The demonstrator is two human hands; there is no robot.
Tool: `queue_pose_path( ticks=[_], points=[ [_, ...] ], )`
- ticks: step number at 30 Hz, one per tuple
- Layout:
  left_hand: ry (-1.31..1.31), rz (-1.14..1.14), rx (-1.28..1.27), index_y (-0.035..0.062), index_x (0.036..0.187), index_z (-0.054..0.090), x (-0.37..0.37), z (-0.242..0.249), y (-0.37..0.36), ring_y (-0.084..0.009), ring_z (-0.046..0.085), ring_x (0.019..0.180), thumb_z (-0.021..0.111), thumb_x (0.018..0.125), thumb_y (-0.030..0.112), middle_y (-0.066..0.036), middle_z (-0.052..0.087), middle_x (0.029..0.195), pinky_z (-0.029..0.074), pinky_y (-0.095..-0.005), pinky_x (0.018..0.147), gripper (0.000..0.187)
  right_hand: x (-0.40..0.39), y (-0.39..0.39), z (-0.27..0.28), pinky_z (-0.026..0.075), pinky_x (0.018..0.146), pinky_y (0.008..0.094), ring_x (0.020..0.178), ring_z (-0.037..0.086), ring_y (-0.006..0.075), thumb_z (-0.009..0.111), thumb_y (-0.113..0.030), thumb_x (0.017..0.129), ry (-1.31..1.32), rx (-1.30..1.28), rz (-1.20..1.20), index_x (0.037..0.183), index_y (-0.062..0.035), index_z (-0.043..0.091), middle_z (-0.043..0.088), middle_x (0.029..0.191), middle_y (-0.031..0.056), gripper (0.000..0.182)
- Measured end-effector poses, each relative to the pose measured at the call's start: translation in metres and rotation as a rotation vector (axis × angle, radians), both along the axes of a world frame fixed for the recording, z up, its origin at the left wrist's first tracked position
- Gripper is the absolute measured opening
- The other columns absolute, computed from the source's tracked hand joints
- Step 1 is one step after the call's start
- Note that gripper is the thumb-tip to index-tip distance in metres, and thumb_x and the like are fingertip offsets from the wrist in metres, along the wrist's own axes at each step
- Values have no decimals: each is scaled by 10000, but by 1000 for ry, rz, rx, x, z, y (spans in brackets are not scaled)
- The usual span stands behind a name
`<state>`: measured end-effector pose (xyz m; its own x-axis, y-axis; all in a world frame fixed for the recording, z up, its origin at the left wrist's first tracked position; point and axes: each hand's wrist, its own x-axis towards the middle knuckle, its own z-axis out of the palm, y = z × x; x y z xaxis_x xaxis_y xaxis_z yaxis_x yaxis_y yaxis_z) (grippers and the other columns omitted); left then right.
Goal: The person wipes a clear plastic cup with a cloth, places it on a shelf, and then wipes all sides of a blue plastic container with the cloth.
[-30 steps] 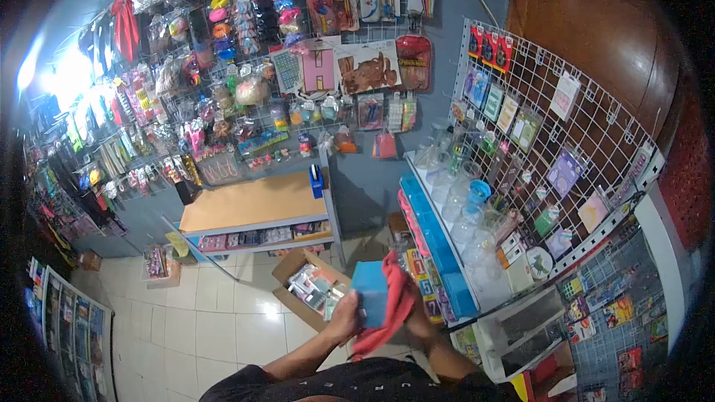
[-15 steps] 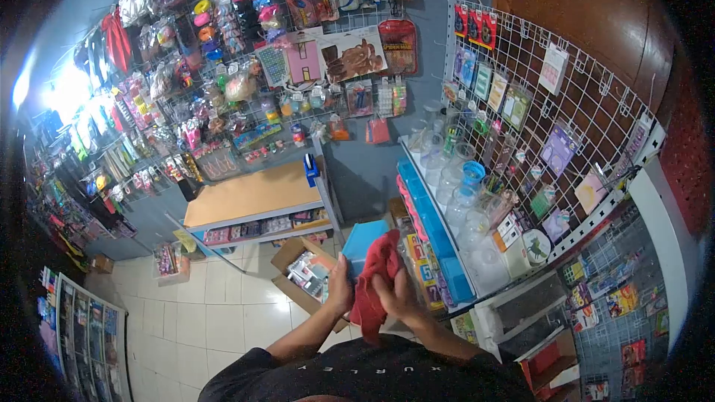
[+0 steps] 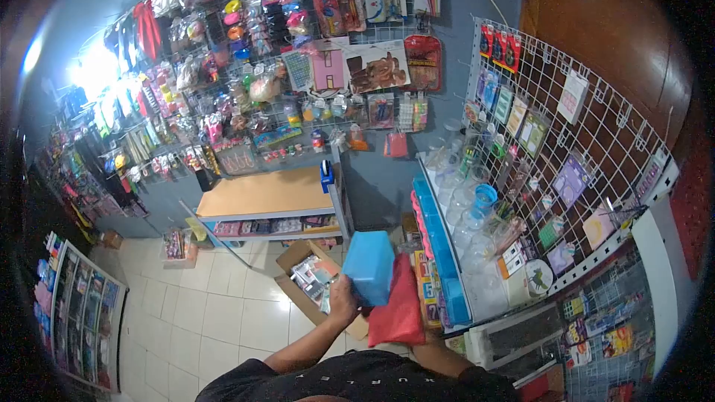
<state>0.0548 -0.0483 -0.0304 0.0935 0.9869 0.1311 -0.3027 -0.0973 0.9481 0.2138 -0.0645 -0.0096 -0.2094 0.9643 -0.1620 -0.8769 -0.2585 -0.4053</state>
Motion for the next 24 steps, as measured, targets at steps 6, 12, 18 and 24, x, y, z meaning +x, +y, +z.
queue_pose_path(
  ticks=[6,12,18,24],
  points=[
    [151,18,53,19,890,591,-3,-19,-9,-81,459,597,354,1054,430,27,497,686,370,-265,533,503,21,-13,-20,423,990,385,1152,520,217,482,-549,961,-248,28,-45,1369,-46,446,540,1243,105,649],
    [126,-121,235,32,736,545,10,0,-33,-63,388,623,371,1066,366,67,456,686,331,-267,555,501,30,-8,5,419,994,386,1158,516,215,517,-527,946,-481,187,-137,1367,-43,448,538,1250,104,645],
    [213,-157,139,37,730,541,6,11,-22,-44,393,599,421,1059,323,64,464,653,335,-255,530,452,3,-23,-16,415,999,387,1165,512,214,553,-505,931,-663,245,-104,1365,-40,449,536,1258,103,644],
    [378,-386,596,8,762,547,-13,-3,-5,-224,545,673,492,1003,221,-94,566,694,425,-366,633,326,28,-23,-50,411,1004,388,1171,509,213,588,-483,917,-825,180,-90,1363,-38,451,534,1265,102,646]
  ],
)
